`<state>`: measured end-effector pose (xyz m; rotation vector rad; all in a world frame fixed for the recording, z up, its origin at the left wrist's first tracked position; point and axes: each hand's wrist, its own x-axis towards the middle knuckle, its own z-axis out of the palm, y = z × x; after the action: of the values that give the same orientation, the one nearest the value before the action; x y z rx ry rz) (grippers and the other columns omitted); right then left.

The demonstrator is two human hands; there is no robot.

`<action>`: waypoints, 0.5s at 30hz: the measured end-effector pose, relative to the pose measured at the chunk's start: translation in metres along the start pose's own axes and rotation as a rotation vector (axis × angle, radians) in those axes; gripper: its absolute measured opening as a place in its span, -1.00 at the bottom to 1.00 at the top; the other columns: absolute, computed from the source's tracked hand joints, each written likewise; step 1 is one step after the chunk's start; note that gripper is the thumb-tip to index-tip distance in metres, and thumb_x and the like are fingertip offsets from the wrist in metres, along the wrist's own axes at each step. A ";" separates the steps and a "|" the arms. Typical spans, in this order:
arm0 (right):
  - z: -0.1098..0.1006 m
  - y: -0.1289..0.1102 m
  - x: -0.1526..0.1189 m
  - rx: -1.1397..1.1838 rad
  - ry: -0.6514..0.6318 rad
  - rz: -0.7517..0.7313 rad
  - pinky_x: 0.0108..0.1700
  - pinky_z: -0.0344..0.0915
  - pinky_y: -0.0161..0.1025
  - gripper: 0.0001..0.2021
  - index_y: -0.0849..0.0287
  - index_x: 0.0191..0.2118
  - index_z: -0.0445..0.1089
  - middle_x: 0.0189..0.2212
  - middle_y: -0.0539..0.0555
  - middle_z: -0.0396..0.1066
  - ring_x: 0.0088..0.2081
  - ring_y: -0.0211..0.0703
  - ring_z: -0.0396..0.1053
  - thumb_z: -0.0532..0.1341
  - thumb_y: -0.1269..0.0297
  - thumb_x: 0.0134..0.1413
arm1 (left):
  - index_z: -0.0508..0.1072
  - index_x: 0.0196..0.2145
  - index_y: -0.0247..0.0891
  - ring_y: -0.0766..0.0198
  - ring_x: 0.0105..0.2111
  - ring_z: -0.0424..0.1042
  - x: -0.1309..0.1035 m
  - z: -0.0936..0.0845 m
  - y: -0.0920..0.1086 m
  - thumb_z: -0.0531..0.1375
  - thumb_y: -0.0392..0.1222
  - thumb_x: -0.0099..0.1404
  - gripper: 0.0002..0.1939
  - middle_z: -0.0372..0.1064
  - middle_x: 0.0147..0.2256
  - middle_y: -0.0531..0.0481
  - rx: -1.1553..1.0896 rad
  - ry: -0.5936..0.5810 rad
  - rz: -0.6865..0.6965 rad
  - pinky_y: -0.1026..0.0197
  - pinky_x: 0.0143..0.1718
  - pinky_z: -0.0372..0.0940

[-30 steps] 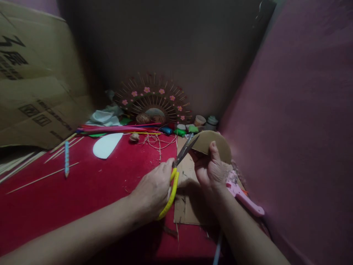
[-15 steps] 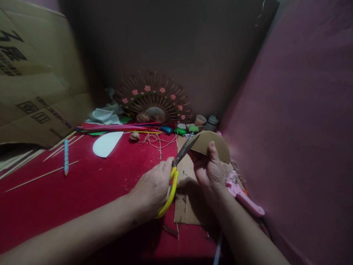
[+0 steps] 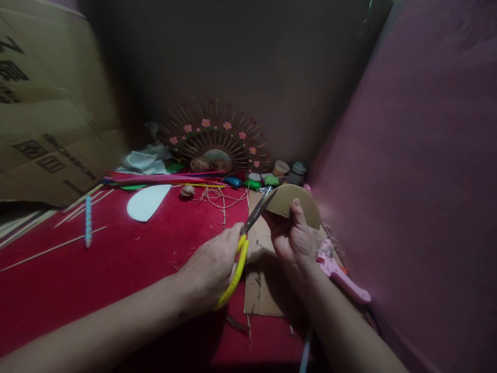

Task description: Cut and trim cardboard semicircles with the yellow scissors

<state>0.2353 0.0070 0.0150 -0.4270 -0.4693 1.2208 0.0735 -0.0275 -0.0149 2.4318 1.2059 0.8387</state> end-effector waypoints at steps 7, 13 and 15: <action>-0.001 0.001 0.000 0.000 0.004 0.000 0.01 0.29 0.10 -0.69 0.03 -0.10 0.32 -0.33 -0.08 0.49 -0.24 -0.23 0.43 0.26 0.31 -0.02 | 0.08 0.14 -0.30 0.05 -0.08 0.37 0.001 -0.011 0.006 -0.02 -0.15 0.24 -0.49 0.33 -0.05 -0.23 -0.102 -0.060 -0.008 -0.05 -0.05 0.31; -0.002 0.001 0.000 0.009 0.009 0.010 0.03 0.28 0.06 -0.69 0.06 -0.10 0.32 -0.34 -0.05 0.48 -0.25 -0.24 0.42 0.26 0.30 -0.03 | 0.16 0.10 -0.30 0.05 -0.15 0.41 0.001 -0.017 0.010 -0.06 -0.15 0.27 -0.54 0.37 -0.11 -0.20 -0.112 -0.071 -0.047 -0.03 -0.13 0.35; -0.001 0.001 0.000 0.004 0.016 0.008 0.02 0.28 0.06 -0.66 0.07 -0.08 0.30 -0.34 -0.04 0.48 -0.25 -0.23 0.42 0.26 0.29 -0.03 | 0.16 0.10 -0.30 0.06 -0.18 0.42 0.001 -0.016 0.010 -0.04 -0.14 0.26 -0.54 0.38 -0.14 -0.19 -0.110 -0.058 -0.044 -0.02 -0.15 0.35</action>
<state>0.2351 0.0074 0.0135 -0.4354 -0.4524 1.2248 0.0704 -0.0327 0.0030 2.3173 1.1571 0.7941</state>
